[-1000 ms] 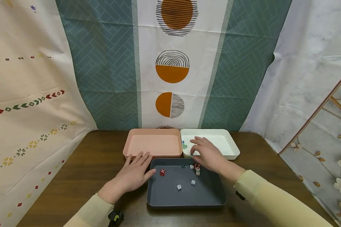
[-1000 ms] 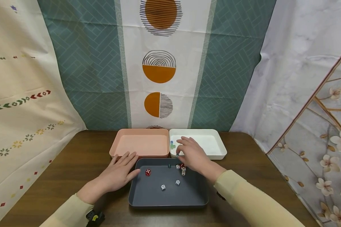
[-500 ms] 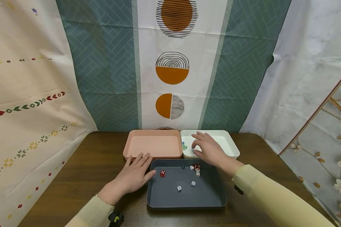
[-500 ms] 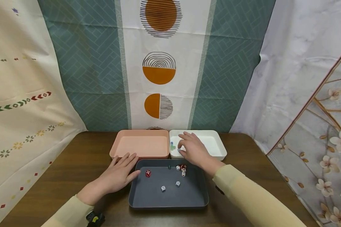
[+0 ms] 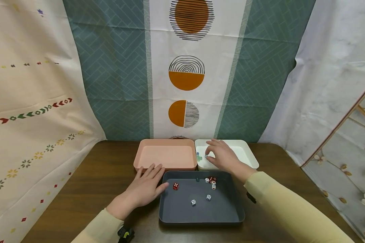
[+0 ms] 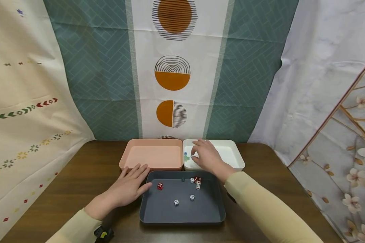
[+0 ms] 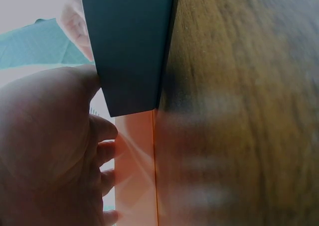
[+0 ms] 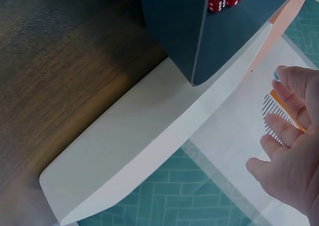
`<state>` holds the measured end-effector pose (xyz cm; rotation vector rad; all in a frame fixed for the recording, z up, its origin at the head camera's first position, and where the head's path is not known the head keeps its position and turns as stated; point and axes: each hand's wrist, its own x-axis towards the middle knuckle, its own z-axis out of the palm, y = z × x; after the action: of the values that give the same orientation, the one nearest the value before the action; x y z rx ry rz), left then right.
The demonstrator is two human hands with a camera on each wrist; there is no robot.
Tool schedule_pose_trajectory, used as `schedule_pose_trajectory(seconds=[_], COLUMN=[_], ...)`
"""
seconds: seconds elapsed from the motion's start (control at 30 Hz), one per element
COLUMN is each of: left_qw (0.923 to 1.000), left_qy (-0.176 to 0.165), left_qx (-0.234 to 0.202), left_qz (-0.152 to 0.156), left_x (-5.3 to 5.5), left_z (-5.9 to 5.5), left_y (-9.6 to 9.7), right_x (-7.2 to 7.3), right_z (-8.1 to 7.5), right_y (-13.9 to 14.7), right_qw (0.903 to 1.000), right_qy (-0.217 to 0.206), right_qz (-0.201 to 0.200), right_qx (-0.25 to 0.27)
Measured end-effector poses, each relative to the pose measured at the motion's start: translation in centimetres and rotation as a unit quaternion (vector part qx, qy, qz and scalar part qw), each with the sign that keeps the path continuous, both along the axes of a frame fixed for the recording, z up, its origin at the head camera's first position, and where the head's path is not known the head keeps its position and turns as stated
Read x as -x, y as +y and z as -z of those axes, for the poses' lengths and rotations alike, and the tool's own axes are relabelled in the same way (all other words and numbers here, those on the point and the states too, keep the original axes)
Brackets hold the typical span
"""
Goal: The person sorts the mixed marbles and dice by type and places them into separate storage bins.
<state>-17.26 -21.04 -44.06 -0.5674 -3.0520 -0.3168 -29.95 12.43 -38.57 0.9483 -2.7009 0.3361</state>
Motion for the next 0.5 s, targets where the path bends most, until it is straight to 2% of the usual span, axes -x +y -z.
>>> schedule_pose_trajectory(seconds=[0.5], left_qw=[1.0], left_qy=[-0.006], left_qx=[0.005], left_qz=[-0.004], left_x=[0.0], left_z=[-0.2], left_y=[0.1], right_x=[2.5], right_z=[-0.1], right_y=[-0.4], right_qw=[0.9996], right_qy=[0.0], right_qz=[0.015], right_qx=[-0.022])
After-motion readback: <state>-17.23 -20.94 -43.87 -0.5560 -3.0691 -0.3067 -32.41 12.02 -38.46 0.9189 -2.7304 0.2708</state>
